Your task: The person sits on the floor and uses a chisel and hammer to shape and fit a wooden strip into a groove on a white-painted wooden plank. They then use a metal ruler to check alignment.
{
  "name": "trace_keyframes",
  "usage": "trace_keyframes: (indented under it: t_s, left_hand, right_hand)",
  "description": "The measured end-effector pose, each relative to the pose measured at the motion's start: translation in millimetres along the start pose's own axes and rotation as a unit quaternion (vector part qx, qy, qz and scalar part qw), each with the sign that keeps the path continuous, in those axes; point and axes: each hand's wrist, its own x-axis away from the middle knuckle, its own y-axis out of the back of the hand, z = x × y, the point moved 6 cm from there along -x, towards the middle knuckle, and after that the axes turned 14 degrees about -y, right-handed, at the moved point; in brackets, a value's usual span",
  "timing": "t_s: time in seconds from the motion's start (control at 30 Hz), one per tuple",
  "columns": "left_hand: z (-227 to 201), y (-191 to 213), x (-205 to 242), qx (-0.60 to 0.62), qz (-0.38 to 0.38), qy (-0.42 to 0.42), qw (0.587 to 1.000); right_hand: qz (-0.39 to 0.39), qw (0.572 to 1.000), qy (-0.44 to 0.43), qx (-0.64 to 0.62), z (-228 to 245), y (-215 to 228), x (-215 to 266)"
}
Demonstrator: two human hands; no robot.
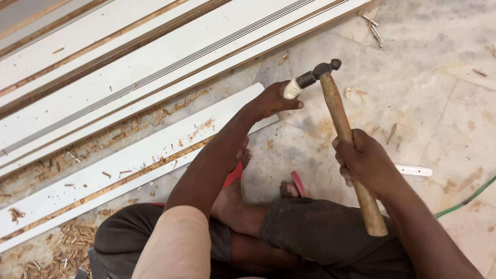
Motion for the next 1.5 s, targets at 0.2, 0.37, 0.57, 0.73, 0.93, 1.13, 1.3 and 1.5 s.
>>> trace_keyframes:
  t_s: [0.2, 0.37, 0.57, 0.73, 0.93, 1.13, 1.3, 1.5]
  left_hand:
    - [14.3, 2.0, 5.1, -0.001, 0.015, 0.011, 1.0]
    - [48.3, 1.8, -3.7, -0.143, 0.066, 0.0, 0.988]
    - [46.7, 22.5, 62.2, -0.132, -0.017, -0.016, 0.991]
    - [-20.8, 34.8, 45.3, -0.027, -0.018, 0.07, 0.997]
    - [-43.3, 26.2, 45.3, -0.07, -0.083, -0.056, 0.993]
    - [-27.5, 32.1, 59.8, -0.084, -0.09, -0.01, 0.992]
    - [-33.4, 29.4, 74.5, -0.176, -0.139, -0.067, 0.972]
    - [-55.1, 26.0, 72.1, -0.264, -0.127, -0.043, 0.955]
  right_hand:
    - [-0.066, 0.982, 0.101, -0.146, -0.5, 38.6, 6.4]
    - [0.015, 0.999, -0.006, 0.042, -21.7, -9.8, -10.7]
    - [-0.061, 0.988, 0.088, -0.115, 12.2, 31.0, 10.1]
    - [-0.07, 0.953, 0.172, -0.239, 20.7, 51.0, 27.7]
    - [0.019, 0.98, 0.056, -0.192, -6.9, 26.4, 21.7]
    - [-0.002, 0.976, 0.021, -0.218, -53.3, -22.6, 55.2]
    - [0.046, 0.965, 0.043, -0.254, -65.6, -28.7, 62.0]
    - [0.064, 0.963, 0.124, -0.228, -41.8, -32.6, 74.8]
